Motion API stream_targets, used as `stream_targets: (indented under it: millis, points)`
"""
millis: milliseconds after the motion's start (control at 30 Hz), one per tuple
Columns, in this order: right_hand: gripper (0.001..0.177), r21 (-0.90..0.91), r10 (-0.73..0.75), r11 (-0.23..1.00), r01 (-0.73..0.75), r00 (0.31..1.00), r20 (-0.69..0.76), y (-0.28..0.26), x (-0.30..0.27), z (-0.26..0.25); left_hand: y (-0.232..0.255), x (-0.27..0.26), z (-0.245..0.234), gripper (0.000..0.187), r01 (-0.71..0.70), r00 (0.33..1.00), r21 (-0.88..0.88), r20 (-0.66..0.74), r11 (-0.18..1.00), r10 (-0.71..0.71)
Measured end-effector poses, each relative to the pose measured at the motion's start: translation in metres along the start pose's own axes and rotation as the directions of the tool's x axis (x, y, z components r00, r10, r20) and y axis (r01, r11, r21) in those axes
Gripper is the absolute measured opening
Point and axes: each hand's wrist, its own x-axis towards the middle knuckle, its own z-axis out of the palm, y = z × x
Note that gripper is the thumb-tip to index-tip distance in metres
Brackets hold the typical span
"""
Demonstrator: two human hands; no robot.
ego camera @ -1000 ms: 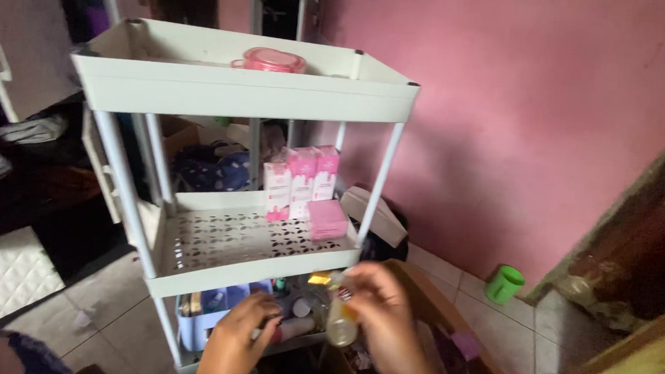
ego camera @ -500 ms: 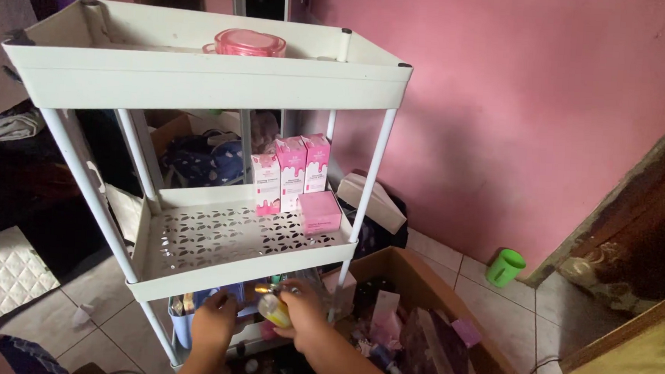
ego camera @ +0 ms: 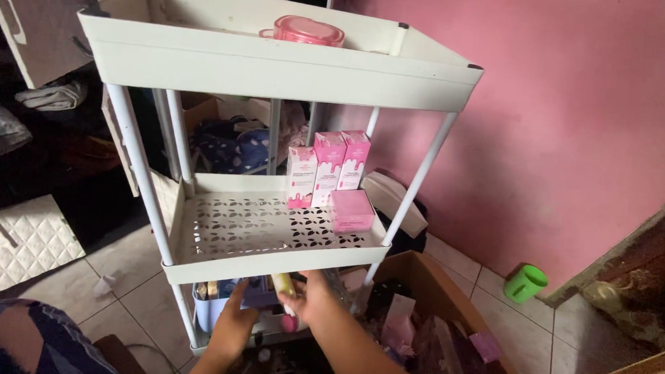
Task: Organizing various skincare and cosmetic products onto a multi-tiered rolling cart.
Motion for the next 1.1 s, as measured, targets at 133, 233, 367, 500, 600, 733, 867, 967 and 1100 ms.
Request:
stream_targets:
  millis: [133,233,367,500,600,733,867,967,1100]
  points:
    - [0.063,0.218,-0.131,0.970,0.104,0.985,0.114,0.003,0.003,0.001,-0.011,0.004,0.012,0.074,-0.369,0.925,-0.018,-0.100,0.929,0.366]
    - [0.062,0.282,-0.212,0.944,0.169,0.969,0.129,0.005,-0.013,0.003,0.023,-0.024,0.011,0.076,-0.279,0.951,0.143,-0.093,0.950,0.294]
    - [0.058,-0.024,-0.237,0.970,0.241,0.966,0.108,-0.002,-0.064,-0.008,0.106,-0.072,0.000,0.071,-0.307,0.927,0.481,-0.046,0.821,0.373]
    - [0.056,-0.534,-0.235,0.747,0.397,0.908,0.346,-0.043,-0.198,-0.004,0.192,-0.117,-0.020,0.056,-0.566,0.813,0.507,0.209,0.650,0.544]
    - [0.053,-0.595,-0.213,0.487,0.639,0.748,0.628,-0.085,-0.239,-0.035,0.251,-0.159,-0.037,0.040,-0.553,0.812,0.645,0.275,0.527,0.515]
    - [0.030,-0.214,-0.458,0.214,0.953,0.292,0.840,-0.172,-0.348,-0.014,0.331,-0.200,-0.067,0.036,-0.589,0.730,0.622,0.135,0.516,0.670]
    - [0.012,-0.077,-0.708,-0.036,0.996,0.028,0.705,-0.248,-0.380,0.022,0.401,-0.199,-0.108,0.022,-0.656,0.136,0.731,-0.129,0.187,0.982]
    - [0.015,-0.077,-0.742,-0.250,0.965,-0.140,0.656,-0.289,-0.377,0.053,0.448,-0.170,-0.136,0.018,-0.557,-0.006,0.826,-0.102,0.081,0.995]
    - [0.016,-0.433,-0.804,-0.454,0.779,-0.148,0.576,-0.308,-0.389,0.091,0.494,-0.107,-0.161,0.045,-0.531,0.442,0.788,-0.057,0.312,0.895]
